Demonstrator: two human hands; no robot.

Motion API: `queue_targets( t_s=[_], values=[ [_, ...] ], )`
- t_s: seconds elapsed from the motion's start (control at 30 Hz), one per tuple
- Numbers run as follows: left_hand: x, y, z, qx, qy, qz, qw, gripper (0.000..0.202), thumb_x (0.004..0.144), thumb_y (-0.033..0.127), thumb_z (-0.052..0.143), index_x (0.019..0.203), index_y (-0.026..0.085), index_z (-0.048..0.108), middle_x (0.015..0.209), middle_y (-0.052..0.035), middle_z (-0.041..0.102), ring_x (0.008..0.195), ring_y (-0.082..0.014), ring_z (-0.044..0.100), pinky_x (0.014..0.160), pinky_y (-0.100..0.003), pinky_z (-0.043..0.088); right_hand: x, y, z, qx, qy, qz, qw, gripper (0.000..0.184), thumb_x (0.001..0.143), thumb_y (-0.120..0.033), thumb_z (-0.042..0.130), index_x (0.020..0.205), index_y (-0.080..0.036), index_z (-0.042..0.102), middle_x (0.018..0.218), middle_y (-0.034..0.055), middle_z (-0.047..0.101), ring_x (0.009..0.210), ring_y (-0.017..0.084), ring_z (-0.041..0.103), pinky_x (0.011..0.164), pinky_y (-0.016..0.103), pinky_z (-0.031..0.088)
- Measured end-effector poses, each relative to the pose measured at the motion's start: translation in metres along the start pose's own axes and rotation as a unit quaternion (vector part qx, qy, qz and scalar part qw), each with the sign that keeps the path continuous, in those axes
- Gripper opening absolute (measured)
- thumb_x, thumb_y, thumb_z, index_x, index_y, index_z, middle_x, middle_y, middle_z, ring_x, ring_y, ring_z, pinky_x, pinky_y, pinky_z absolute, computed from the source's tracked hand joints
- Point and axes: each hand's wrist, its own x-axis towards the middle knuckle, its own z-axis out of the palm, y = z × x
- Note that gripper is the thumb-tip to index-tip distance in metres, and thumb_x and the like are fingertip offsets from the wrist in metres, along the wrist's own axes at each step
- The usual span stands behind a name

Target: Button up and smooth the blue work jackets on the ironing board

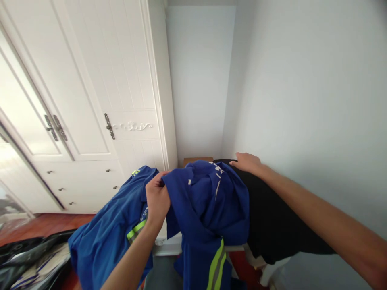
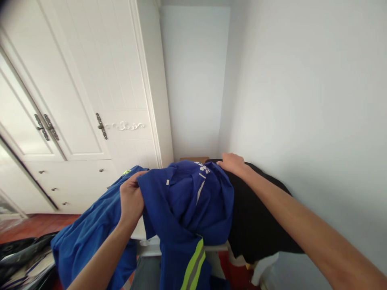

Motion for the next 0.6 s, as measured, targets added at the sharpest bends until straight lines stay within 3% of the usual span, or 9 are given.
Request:
queue_targets(
  t_s=[0.07,0.1,0.17,0.27,0.33,0.4,0.47,0.53,0.6],
  values=[
    [0.007,-0.001,0.005,0.035,-0.027,0.037,0.998,0.021,0.070,0.018,0.059,0.081,0.018,0.077,0.073,-0.0006,0.068,0.068,-0.0157,0.061,0.066,-0.025,0.049,-0.027,-0.010,-0.001,0.086,-0.059,-0.101,0.989,0.019,0.073,-0.037,0.073,0.089,-0.027,0.070,0.084,0.0086,0.075,0.080,0.030,0.070,0.072,0.044,0.053],
    [0.009,0.000,0.008,0.056,-0.043,0.053,0.996,0.020,0.071,0.018,0.058,0.077,0.019,0.077,0.074,-0.0009,0.067,0.069,-0.0152,0.060,0.065,-0.025,0.047,-0.041,-0.019,-0.003,0.137,-0.100,-0.175,0.970,0.034,0.075,-0.039,0.072,0.108,-0.031,0.070,0.100,0.0072,0.075,0.088,0.031,0.071,0.078,0.044,0.055],
    [0.009,0.001,0.015,0.077,-0.069,0.064,0.993,0.018,0.071,0.018,0.059,0.070,0.020,0.077,0.071,-0.0011,0.063,0.068,-0.0145,0.057,0.061,-0.024,0.044,-0.066,-0.037,-0.008,0.183,-0.143,-0.319,0.919,0.060,0.078,-0.039,0.068,0.137,-0.039,0.056,0.132,0.0023,0.065,0.116,0.033,0.064,0.099,0.045,0.052],
    [0.003,0.009,0.024,0.058,-0.095,0.055,0.992,0.015,0.070,0.020,0.061,0.067,0.021,0.076,0.064,-0.0001,0.057,0.062,-0.0130,0.052,0.056,-0.023,0.039,-0.082,-0.062,-0.013,0.147,-0.093,-0.428,0.887,0.075,0.082,-0.031,0.059,0.153,-0.040,0.035,0.155,-0.0022,0.042,0.142,0.028,0.042,0.118,0.043,0.036],
    [-0.005,0.018,0.028,0.060,-0.096,0.076,0.991,0.016,0.071,0.020,0.061,0.071,0.021,0.077,0.062,0.0011,0.054,0.058,-0.0114,0.047,0.054,-0.022,0.036,-0.077,-0.071,-0.009,0.143,-0.071,-0.452,0.878,0.080,0.082,-0.025,0.056,0.157,-0.029,0.029,0.158,0.0051,0.036,0.145,0.027,0.036,0.120,0.048,0.030],
    [-0.011,0.028,0.030,0.084,-0.081,0.109,0.987,0.018,0.072,0.018,0.060,0.075,0.021,0.078,0.060,0.0022,0.052,0.056,-0.0105,0.043,0.053,-0.022,0.034,-0.065,-0.076,0.000,0.160,-0.088,-0.467,0.865,0.080,0.078,-0.023,0.061,0.154,-0.019,0.035,0.156,0.0128,0.039,0.144,0.031,0.037,0.120,0.056,0.024],
    [-0.012,0.036,0.030,0.105,-0.064,0.138,0.983,0.020,0.073,0.017,0.058,0.077,0.021,0.077,0.061,0.0024,0.051,0.056,-0.0103,0.042,0.054,-0.022,0.034,-0.054,-0.077,0.011,0.192,-0.136,-0.459,0.857,0.058,0.074,-0.025,0.065,0.132,-0.020,0.060,0.135,0.0114,0.062,0.128,0.032,0.054,0.115,0.058,0.029],
    [-0.010,0.039,0.025,0.128,-0.062,0.147,0.979,0.021,0.072,0.015,0.059,0.082,0.020,0.077,0.066,0.0022,0.053,0.058,-0.0103,0.043,0.056,-0.023,0.036,-0.047,-0.077,0.019,0.229,-0.172,-0.428,0.857,0.020,0.078,-0.024,0.060,0.094,-0.022,0.072,0.099,0.0037,0.074,0.096,0.026,0.067,0.100,0.048,0.046],
    [-0.007,0.040,0.016,0.160,-0.069,0.136,0.975,0.029,0.071,0.013,0.059,0.093,0.020,0.076,0.073,0.0015,0.055,0.060,-0.0106,0.044,0.058,-0.023,0.038,-0.044,-0.078,0.019,0.255,-0.156,-0.388,0.872,0.019,0.083,-0.022,0.051,0.075,-0.021,0.068,0.078,0.0006,0.071,0.074,0.020,0.065,0.079,0.036,0.052]
  ],
)
